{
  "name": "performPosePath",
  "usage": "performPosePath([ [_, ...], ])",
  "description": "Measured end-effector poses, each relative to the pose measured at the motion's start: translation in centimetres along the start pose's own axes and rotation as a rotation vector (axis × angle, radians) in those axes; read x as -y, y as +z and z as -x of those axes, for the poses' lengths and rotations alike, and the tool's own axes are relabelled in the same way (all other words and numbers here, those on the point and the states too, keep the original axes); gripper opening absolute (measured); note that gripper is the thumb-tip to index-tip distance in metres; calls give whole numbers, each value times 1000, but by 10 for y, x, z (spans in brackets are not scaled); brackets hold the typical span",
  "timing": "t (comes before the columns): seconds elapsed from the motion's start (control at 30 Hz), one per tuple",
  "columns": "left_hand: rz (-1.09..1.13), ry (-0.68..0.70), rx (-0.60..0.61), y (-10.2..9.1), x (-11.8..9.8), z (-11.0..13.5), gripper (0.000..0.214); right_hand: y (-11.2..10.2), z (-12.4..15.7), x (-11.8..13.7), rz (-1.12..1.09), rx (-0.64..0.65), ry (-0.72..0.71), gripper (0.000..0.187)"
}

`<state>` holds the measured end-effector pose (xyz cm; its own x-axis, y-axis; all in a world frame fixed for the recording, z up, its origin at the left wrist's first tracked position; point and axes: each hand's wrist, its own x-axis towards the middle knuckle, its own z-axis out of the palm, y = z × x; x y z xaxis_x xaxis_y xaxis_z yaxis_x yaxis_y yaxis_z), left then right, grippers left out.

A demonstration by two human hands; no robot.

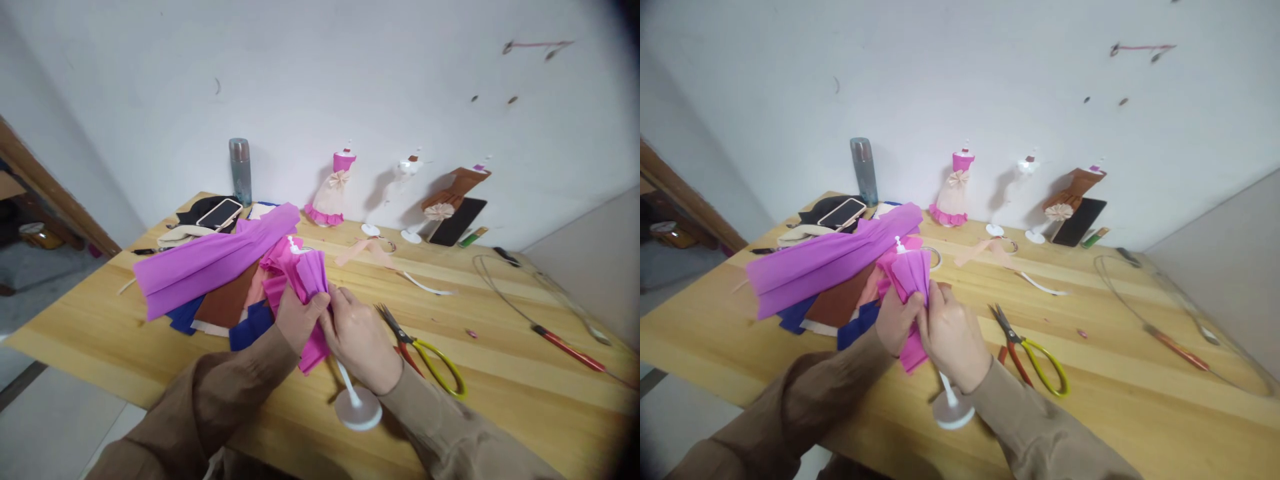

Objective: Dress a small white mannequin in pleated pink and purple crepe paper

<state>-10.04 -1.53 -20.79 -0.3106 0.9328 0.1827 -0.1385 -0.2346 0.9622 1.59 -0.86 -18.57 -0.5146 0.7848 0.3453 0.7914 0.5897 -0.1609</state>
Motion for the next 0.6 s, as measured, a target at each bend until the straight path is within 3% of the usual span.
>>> performPosePath([
  [0.33,254,-118,29,3,-6,3,30,-4,13,6,32,-176,-130,42],
  [0.6,233,-100,122,-3,-13,0,33,-30,16,-3,-119,-72,-169,45],
])
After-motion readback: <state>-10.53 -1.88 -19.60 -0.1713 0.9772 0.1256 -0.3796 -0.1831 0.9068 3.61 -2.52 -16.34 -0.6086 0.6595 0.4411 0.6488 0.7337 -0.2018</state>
